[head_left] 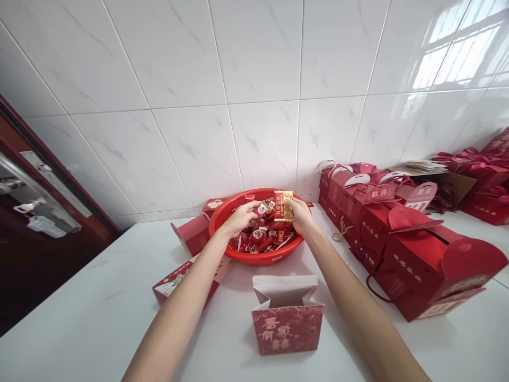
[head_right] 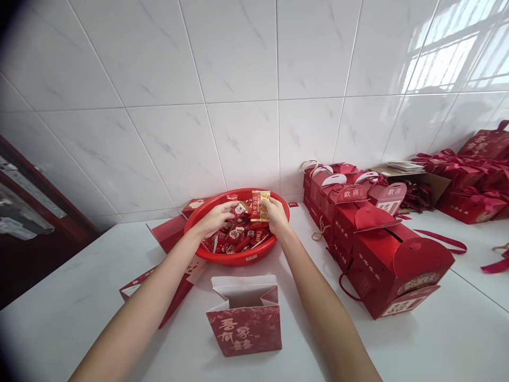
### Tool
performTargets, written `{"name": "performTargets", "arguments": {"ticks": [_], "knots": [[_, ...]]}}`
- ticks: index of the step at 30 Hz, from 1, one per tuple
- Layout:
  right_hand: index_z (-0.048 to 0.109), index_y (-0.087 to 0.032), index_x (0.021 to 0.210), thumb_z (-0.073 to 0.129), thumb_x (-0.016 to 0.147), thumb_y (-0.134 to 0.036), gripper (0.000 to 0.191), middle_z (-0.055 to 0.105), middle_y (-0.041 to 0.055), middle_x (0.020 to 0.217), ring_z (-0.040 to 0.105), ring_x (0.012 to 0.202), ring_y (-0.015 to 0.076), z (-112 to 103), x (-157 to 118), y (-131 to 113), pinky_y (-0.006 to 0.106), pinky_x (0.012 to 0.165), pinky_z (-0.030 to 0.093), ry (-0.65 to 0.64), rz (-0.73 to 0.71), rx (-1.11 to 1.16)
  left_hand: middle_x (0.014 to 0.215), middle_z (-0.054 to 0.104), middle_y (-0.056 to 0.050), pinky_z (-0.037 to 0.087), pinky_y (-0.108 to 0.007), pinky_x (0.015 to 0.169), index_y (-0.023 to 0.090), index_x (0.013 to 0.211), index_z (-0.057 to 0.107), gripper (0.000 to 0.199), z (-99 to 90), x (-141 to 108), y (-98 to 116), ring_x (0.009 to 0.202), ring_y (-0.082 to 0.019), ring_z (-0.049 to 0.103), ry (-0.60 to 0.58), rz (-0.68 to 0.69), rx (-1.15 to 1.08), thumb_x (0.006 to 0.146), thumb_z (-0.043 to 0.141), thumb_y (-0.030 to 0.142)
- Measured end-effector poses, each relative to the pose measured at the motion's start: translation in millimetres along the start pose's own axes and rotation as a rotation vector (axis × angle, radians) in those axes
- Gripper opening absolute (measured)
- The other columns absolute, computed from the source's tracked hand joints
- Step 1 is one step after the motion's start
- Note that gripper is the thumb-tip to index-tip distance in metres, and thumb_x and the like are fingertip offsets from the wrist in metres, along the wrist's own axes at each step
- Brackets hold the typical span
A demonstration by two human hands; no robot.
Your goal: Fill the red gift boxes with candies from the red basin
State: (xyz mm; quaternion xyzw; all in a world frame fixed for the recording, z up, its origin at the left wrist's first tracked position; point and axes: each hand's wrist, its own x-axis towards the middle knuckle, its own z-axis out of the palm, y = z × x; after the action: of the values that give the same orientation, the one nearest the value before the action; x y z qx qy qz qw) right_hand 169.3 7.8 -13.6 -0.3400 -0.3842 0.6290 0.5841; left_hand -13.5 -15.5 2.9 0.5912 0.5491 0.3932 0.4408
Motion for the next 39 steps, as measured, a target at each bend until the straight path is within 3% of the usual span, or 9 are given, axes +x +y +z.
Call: {"name": "performTargets", "arguments": {"ticks": [4,8,15,18,21,24,29,34,39], "knots": [[0.066,-0.020,0.067,0.067,0.055,-0.023,0.012,0.068,-0.0020,0.062,0.061,0.059,0.0156,-1,0,1,0.026,0.058,0.051,-0.036,-0.018,-0.017,0.132,0.067,-0.012,0.059,-0.036,0.084,0.016,0.135,0.059,0.064,-1.9,3,-5,0.095,-0.023,0.073,0.033,0.042,-0.015,0.071,0.055,0.012],[0.065,-0.020,0.065,0.067,0.055,-0.023,0.011,0.067,-0.0024,0.061,0.059,0.057,0.0144,-1,-1,1,0.026,0.058,0.050,-0.026,-0.028,-0.019,0.111,0.076,-0.007,0.055,-0.035,0.091,0.016,0.114,0.072,0.052,-3.8,8,-10,0.099,-0.024,0.070,0.081,0.115,0.251,0.067,0.050,0.015],[0.065,-0.020,0.066,0.068,0.054,-0.025,0.013,0.067,-0.0025,0.061,0.060,0.058,0.0146,0,-3,0,0.026,0.058,0.049,-0.033,-0.038,-0.041,0.098,0.077,-0.003,0.050,-0.036,0.093,0.022,0.073,0.074,0.031,-1.6,1,-8,0.102,-0.028,0.067,-0.065,0.096,0.574,0.074,0.048,0.038],[0.064,-0.020,0.065,0.067,0.055,-0.024,0.011,0.066,-0.0026,0.060,0.058,0.057,0.0142,1,-4,-1,0.026,0.057,0.049,-0.011,-0.045,-0.049,0.090,0.076,-0.003,0.051,-0.034,0.084,0.022,0.077,0.074,0.031,0.4,-4,-7,0.094,-0.029,0.068,-0.136,0.074,0.626,0.069,0.062,0.049],[0.061,-0.021,0.063,0.065,0.055,-0.025,0.009,0.064,-0.0034,0.058,0.056,0.056,0.0139,1,-3,-1,0.025,0.056,0.048,0.001,-0.037,-0.047,0.093,0.076,-0.002,0.052,-0.032,0.080,0.022,0.085,0.075,0.033,-0.3,-5,-10,0.094,-0.029,0.068,-0.161,0.096,0.671,0.056,0.073,0.037],[0.059,-0.021,0.062,0.062,0.055,-0.024,0.008,0.062,-0.0046,0.056,0.054,0.054,0.0132,0,-3,1,0.025,0.055,0.046,0.004,-0.045,-0.054,0.094,0.076,-0.001,0.052,-0.031,0.082,0.022,0.089,0.075,0.033,-2.5,-3,-14,0.095,-0.028,0.068,-0.169,0.143,0.690,0.057,0.070,0.028],[0.061,-0.020,0.066,0.063,0.054,-0.023,0.013,0.065,-0.0035,0.060,0.059,0.058,0.0144,0,-1,4,0.025,0.057,0.048,-0.001,-0.048,-0.050,0.095,0.076,-0.002,0.050,-0.035,0.091,0.020,0.092,0.075,0.027,-3.9,-2,-13,0.096,-0.028,0.068,0.048,0.255,0.642,0.068,0.069,0.030],[0.063,-0.020,0.072,0.068,0.055,-0.023,0.018,0.070,-0.0023,0.066,0.064,0.062,0.0158,-1,-2,3,0.026,0.059,0.051,-0.010,-0.063,-0.056,0.121,0.073,-0.007,0.045,-0.039,0.105,0.017,0.115,0.071,0.044,-5.7,3,-15,0.117,-0.029,0.064,0.255,0.337,0.384,0.074,0.070,0.033],[0.066,-0.019,0.075,0.069,0.056,-0.019,0.020,0.072,-0.0001,0.071,0.067,0.063,0.0174,1,-5,1,0.028,0.061,0.054,-0.059,-0.040,-0.059,0.125,0.071,-0.011,0.046,-0.040,0.106,0.014,0.120,0.068,0.052,-6.1,5,-17,0.119,-0.027,0.063,0.250,0.361,0.217,0.075,0.073,0.039]]}}
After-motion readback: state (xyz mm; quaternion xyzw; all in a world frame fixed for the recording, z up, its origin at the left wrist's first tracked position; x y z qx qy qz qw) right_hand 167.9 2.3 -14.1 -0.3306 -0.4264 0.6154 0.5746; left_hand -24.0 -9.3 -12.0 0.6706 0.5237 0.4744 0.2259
